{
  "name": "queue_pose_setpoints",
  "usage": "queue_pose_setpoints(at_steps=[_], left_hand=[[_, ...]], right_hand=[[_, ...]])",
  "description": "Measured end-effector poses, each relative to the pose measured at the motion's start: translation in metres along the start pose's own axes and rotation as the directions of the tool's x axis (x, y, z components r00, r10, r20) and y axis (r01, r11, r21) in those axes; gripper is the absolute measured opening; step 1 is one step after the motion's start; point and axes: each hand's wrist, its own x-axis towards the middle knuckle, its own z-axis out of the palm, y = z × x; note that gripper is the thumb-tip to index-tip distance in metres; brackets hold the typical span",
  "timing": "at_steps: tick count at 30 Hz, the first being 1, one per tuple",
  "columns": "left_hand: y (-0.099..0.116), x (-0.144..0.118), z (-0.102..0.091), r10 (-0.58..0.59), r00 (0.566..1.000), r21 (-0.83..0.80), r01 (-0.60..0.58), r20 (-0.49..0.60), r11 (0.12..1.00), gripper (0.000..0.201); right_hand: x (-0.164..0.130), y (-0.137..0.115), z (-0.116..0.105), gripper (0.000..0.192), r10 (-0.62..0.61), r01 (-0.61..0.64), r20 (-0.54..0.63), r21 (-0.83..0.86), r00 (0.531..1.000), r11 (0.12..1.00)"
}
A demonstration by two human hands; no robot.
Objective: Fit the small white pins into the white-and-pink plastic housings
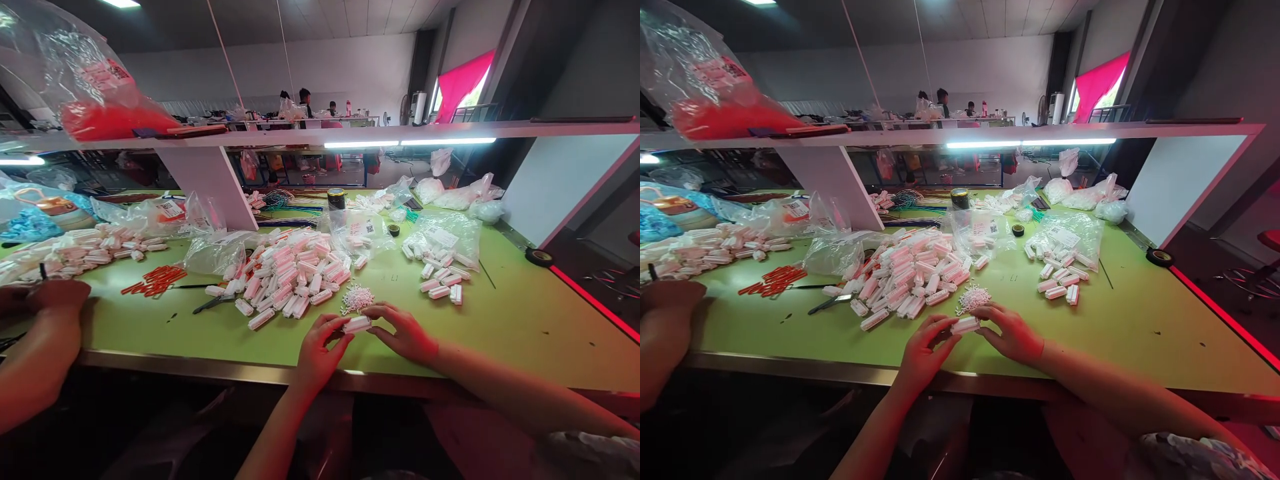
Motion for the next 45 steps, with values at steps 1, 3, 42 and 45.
queue_pose_setpoints(at_steps=[1, 3, 42, 45], left_hand=[[0.001, 0.0, 0.0, -0.001, 1.0, -0.014, 0.001, 0.001, 1.0, 0.025], [0.002, 0.001, 0.001, 0.0, 1.0, -0.03, 0.001, 0.014, 1.0, 0.025], [0.01, -0.001, 0.003, -0.086, 0.982, 0.284, 0.035, 0.171, 0.958, 0.012], [0.011, 0.001, 0.004, -0.116, 0.978, 0.304, 0.059, 0.174, 0.951, 0.013]], right_hand=[[0.0, -0.001, 0.0, 0.031, 0.015, -0.014, 0.028, -0.024, 0.999, 1.0], [-0.001, -0.004, 0.001, 0.034, 0.047, -0.04, 0.08, -0.082, 0.996, 0.996], [0.001, 0.006, -0.007, 0.033, 0.281, -0.271, 0.304, -0.077, 0.91, 0.96], [0.005, 0.009, -0.012, 0.038, 0.3, -0.288, 0.254, -0.086, 0.919, 0.954]])
